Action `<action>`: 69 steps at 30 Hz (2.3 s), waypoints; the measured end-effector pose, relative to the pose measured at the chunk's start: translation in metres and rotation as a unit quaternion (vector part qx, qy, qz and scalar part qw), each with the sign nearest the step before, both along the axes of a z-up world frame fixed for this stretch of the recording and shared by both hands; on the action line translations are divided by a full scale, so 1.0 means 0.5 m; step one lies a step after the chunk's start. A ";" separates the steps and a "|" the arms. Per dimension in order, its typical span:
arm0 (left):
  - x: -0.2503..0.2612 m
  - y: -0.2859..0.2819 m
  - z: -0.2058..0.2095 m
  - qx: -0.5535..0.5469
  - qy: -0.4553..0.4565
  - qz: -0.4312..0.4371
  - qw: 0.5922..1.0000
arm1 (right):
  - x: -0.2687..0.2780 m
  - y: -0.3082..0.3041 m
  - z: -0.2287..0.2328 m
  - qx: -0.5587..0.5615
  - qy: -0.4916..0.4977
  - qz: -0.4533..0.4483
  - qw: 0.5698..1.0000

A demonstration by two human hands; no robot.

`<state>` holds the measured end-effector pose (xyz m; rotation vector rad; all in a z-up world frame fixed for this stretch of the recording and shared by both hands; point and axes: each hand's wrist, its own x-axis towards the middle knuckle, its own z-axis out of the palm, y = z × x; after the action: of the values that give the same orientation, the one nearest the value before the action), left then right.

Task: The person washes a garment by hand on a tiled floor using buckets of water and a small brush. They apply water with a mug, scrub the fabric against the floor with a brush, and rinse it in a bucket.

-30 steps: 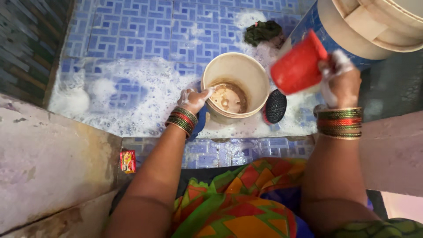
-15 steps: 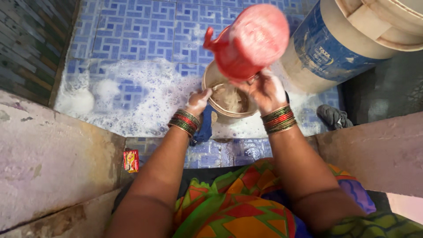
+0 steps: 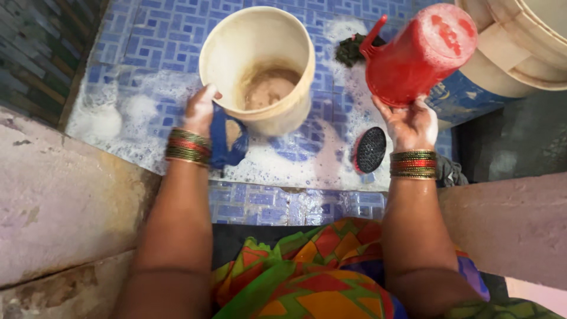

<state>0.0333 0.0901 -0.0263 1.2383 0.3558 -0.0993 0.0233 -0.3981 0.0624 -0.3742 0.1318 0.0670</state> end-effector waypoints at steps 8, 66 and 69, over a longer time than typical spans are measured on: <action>-0.068 -0.087 0.102 0.034 -0.070 -0.072 0.994 | 0.006 0.011 -0.019 -0.079 0.007 -0.007 0.997; -0.087 -0.189 0.182 0.155 -0.307 -0.004 0.939 | -0.048 0.116 0.181 -0.450 -0.193 -0.058 0.870; -0.091 -0.170 0.180 0.068 -0.196 0.042 0.977 | -0.040 -0.072 0.218 -0.429 -0.174 -0.186 0.867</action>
<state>-0.0120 0.0051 0.0635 1.3424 0.0704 0.2442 0.0034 -0.4344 0.1715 -1.2383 -0.1409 -0.4606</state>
